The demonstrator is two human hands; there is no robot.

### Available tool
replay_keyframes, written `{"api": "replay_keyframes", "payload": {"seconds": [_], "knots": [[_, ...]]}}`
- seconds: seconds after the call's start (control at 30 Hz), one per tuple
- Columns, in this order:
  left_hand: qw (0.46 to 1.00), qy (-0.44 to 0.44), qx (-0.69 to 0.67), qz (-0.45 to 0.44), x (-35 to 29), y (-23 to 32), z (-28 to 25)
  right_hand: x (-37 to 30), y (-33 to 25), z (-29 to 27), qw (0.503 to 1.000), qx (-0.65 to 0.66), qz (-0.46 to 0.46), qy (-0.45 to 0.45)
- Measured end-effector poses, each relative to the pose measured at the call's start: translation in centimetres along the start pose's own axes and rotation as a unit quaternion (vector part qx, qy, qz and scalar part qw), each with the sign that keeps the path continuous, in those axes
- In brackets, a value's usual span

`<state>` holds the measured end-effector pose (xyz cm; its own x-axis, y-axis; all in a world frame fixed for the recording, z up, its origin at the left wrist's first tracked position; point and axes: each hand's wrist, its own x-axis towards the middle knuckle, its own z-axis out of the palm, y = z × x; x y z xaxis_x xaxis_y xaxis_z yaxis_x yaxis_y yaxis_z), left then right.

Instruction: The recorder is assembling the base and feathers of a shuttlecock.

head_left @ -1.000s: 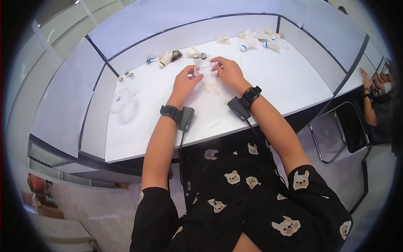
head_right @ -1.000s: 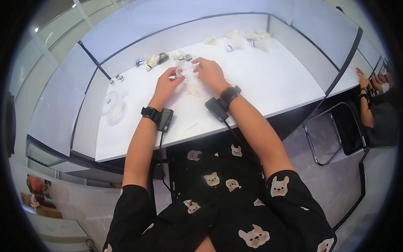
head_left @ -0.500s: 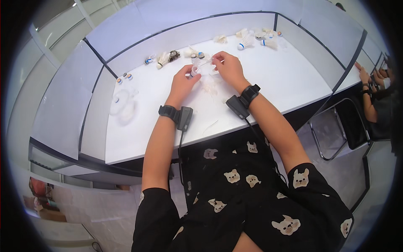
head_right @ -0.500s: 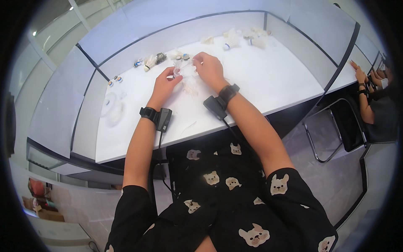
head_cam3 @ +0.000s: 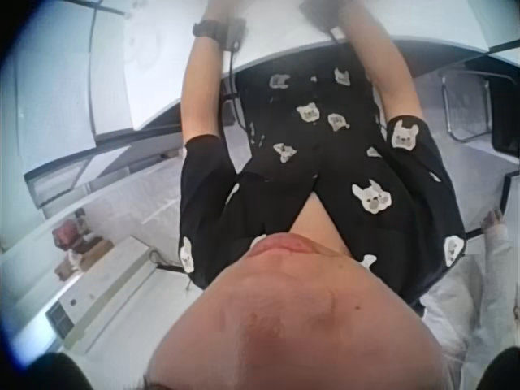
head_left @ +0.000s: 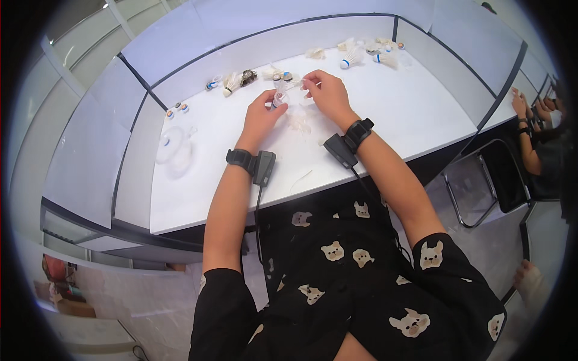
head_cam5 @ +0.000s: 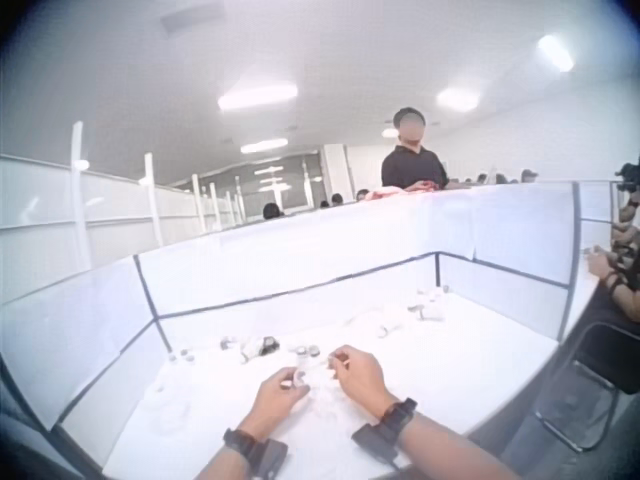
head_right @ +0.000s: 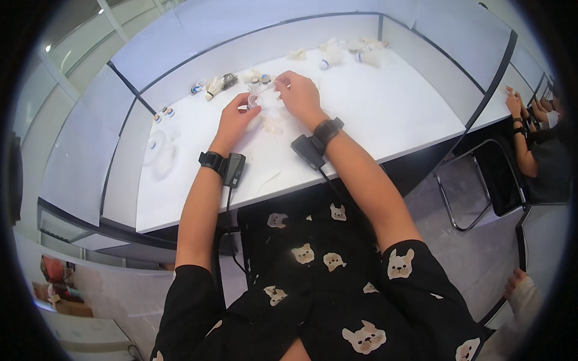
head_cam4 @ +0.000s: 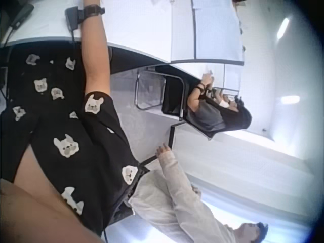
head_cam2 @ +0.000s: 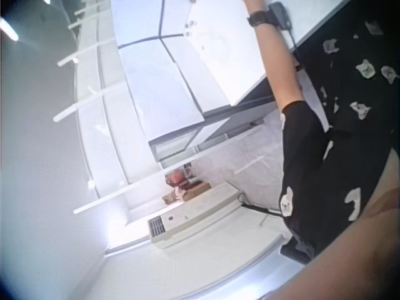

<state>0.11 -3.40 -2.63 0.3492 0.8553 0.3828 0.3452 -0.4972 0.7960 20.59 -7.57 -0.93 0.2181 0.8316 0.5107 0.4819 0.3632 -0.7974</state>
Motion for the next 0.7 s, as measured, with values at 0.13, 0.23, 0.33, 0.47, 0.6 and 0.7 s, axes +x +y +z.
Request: {"api": "replay_keyframes", "payload": {"seconds": [0.13,0.23,0.33,0.47,0.6,0.7], "knots": [[1.000,-0.006,0.000,0.016,0.03,0.24,0.07,0.05,-0.40,-0.30,1.000,-0.001,-0.008,0.004],[1.000,-0.002,-0.002,0.008,-0.05,0.41,0.14,0.03,-0.28,-0.32,1.000,-0.005,0.000,-0.003],[1.000,0.002,0.009,0.002,-0.22,0.77,0.02,0.06,-0.20,-0.20,1.000,0.007,0.001,-0.011],[1.000,-0.003,0.003,0.010,-0.11,0.42,0.05,0.01,-0.04,-0.22,1.000,0.008,-0.008,-0.011],[1.000,0.002,-0.009,0.004,-0.25,0.46,-0.10,-0.12,-0.85,-0.27,1.000,0.003,0.002,-0.009],[1.000,0.000,-0.003,0.010,-0.06,0.34,0.01,0.03,-0.23,-0.19,1.000,0.010,0.007,-0.012]]}}
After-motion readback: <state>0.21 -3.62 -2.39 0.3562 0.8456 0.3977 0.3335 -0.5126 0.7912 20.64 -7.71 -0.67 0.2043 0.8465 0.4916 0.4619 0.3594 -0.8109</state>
